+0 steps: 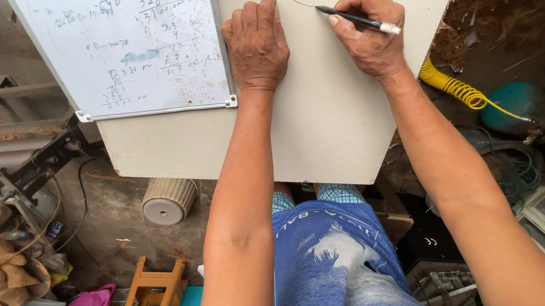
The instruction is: The person places a whiteboard on a workbench and draws several semi-circular shapes on a white board using a black marker. The person repeatedly draws similar shapes in sequence.
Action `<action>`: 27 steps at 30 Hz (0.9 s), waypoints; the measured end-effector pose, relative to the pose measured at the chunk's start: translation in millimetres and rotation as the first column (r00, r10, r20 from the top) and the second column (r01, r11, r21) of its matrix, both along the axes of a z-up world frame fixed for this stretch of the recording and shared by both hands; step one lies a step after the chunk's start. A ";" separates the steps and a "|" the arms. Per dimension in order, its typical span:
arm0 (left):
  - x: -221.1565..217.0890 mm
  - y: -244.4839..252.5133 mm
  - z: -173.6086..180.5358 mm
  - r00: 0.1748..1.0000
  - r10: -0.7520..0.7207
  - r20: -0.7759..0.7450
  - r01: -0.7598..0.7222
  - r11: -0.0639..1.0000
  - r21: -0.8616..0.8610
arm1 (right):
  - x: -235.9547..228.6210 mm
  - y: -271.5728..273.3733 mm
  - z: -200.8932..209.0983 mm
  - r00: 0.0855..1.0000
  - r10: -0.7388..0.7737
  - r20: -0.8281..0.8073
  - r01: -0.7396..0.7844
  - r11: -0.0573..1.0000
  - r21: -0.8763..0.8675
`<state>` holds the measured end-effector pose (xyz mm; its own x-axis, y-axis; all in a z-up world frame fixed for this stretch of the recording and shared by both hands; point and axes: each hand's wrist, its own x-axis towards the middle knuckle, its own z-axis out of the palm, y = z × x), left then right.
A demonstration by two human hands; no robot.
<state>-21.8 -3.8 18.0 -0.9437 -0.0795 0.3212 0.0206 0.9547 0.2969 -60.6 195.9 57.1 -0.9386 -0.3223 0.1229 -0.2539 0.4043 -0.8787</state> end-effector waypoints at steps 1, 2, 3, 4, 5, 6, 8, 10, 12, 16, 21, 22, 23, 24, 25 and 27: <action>0.8 0.0 0.3 1.000 -0.002 0.000 0.002 1.000 0.000 | 0.9 0.9 -1.6 1.000 -0.002 0.000 0.002 1.000 0.000; 0.9 0.1 0.7 1.000 -0.002 0.008 0.002 1.000 0.006 | 1.5 2.0 -3.0 0.997 -0.024 0.076 0.028 0.998 -0.058; 0.8 0.1 1.1 1.000 -0.001 0.016 0.001 1.000 0.013 | 2.0 3.0 -4.2 0.988 -0.040 0.152 0.057 0.992 -0.114; 0.6 0.6 0.8 1.000 -0.004 0.012 0.004 1.000 0.011 | -0.3 7.8 -3.7 0.988 -0.042 0.149 0.060 0.991 -0.116; 0.5 0.7 0.3 1.000 -0.009 0.020 0.009 1.000 0.006 | -2.5 12.1 -3.3 0.985 -0.076 0.152 0.098 0.985 -0.141; 2.2 -0.1 0.2 0.999 -0.009 0.032 0.009 1.000 0.000 | -3.8 15.6 -3.0 0.981 -0.105 0.160 0.132 0.977 -0.167; 1.7 -0.3 -0.9 1.000 -0.006 0.021 0.006 1.000 -0.003 | -8.5 12.5 -1.1 0.979 -0.136 0.154 0.165 0.966 -0.197; 2.2 0.5 -1.9 1.000 -0.005 0.008 0.005 1.000 -0.002 | -12.1 6.4 -3.2 0.975 -0.168 0.148 0.198 0.954 -0.224; 2.5 0.4 -3.1 1.000 0.004 0.026 -0.004 1.000 0.006 | -15.8 -4.3 -10.2 0.972 -0.201 0.124 0.215 0.970 -0.113; 1.4 0.7 -1.8 1.000 0.001 0.023 0.000 1.000 -0.002 | -27.7 -43.0 -6.1 0.988 -0.122 0.093 0.134 0.983 -0.129; 0.7 0.7 0.6 1.000 0.009 0.004 -0.009 1.000 0.007 | -30.1 -66.4 -9.9 0.944 -0.220 0.244 0.247 0.965 -0.087; 0.4 -0.1 -0.3 1.000 0.008 0.005 -0.008 1.000 0.007 | -30.5 -66.9 -10.6 0.944 -0.222 0.245 0.249 0.965 -0.086; 0.2 -0.7 -1.3 1.000 0.009 0.005 -0.009 1.000 -0.003 | -30.8 -67.2 -11.4 0.950 -0.212 0.228 0.239 0.966 -0.099; 1.0 0.1 -2.1 1.000 0.007 0.006 -0.007 1.000 -0.010 | -29.7 -66.0 -11.6 0.955 -0.206 0.212 0.233 0.966 -0.108; 2.6 0.5 -1.4 1.000 0.002 0.008 -0.002 1.000 -0.006 | -28.1 -66.2 -10.8 0.954 -0.212 0.214 0.238 0.966 -0.104; 1.3 -0.1 -0.4 1.000 0.005 0.010 -0.005 1.000 -0.008 | -29.6 -68.3 -9.8 0.948 -0.212 0.236 0.239 0.966 -0.093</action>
<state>-20.5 -3.9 17.6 -0.9464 -0.0820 0.3124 0.0126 0.9571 0.2894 -90.3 127.6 47.3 -0.9929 -0.0948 -0.0722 0.0386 0.3172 -0.9476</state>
